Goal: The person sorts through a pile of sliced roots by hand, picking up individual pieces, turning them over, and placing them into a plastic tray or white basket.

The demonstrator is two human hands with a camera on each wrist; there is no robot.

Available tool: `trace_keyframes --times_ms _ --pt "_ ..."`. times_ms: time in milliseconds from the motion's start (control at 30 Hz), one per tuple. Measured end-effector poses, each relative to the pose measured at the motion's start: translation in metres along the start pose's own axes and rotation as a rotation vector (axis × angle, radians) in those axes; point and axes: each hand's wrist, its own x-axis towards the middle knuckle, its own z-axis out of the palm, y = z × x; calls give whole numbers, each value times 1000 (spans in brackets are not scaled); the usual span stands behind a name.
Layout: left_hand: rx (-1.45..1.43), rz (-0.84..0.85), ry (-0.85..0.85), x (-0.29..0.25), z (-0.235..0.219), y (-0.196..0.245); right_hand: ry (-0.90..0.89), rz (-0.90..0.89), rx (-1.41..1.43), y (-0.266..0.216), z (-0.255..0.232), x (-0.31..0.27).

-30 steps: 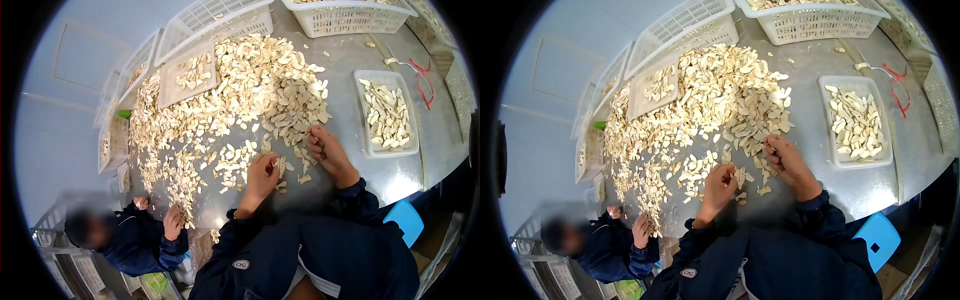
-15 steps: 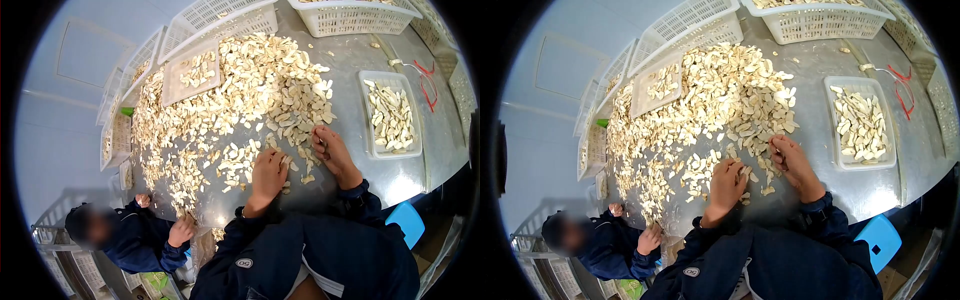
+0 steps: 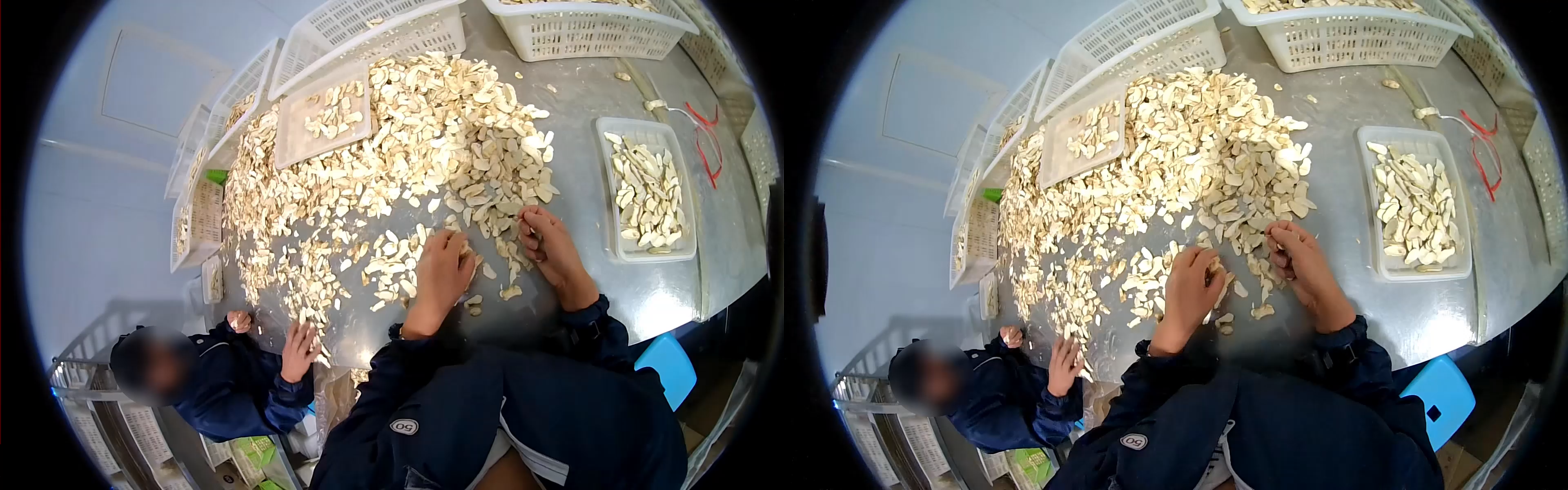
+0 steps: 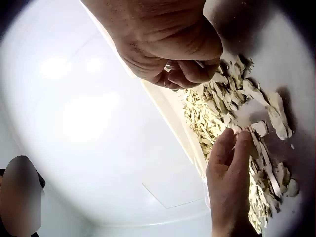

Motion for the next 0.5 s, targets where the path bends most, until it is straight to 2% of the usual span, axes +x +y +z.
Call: trace_keyframes --times_ms 67,233,367,500 --pt "1 -3 -46 -3 6 -5 -11 -10 -5 -1 -2 0" --pt "-110 -150 -74 -17 -11 -15 -38 -20 22 1 -5 0" --pt "-402 -425 -48 -26 -20 -19 -24 -12 8 1 2 -2" --pt "-433 -443 -97 -29 -24 -24 -31 -10 31 1 0 -1"
